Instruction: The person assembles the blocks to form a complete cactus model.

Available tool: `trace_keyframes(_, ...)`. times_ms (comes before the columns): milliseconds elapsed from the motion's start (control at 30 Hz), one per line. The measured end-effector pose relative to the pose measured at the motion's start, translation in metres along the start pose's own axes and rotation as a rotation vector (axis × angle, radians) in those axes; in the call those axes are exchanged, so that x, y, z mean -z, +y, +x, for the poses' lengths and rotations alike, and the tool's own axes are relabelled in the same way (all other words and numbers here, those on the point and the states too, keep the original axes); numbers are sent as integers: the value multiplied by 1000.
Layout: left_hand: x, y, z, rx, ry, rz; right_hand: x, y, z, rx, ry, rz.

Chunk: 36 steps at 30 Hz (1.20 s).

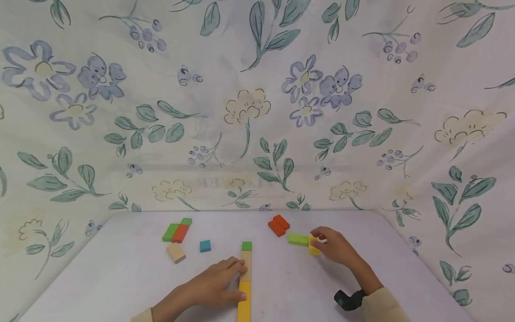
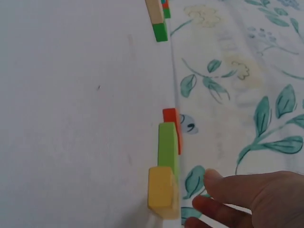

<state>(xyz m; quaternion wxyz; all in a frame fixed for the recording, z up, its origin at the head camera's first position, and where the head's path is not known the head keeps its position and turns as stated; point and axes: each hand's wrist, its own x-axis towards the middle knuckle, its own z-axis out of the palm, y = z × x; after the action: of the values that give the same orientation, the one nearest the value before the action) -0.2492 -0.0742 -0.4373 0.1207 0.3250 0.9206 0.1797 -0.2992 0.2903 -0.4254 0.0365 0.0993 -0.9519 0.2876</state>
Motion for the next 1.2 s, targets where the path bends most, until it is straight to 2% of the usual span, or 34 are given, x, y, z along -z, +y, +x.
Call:
trace_keyframes(167, 0, 0, 0, -3, 2, 1, 3, 13, 5, 89, -45, -3)
trace_keyframes(433, 0, 1, -1, -6, -2, 2, 8, 27, 8, 231, -196, -27)
trace_keyframes(733, 2, 1, -1, 6, -4, -4, 17, 28, 5, 382, -192, -159)
trace_keyframes(867, 2, 2, 0, 7, -4, -3, 20, 24, 2, 368, -198, -229)
trace_keyframes(1000, 2, 3, 0, 17, -6, -8, 22, 19, 2, 307, -233, -245)
trace_keyframes(1200, 3, 3, -1, 9, 1, -6, 24, 18, 3, 347, -292, -227)
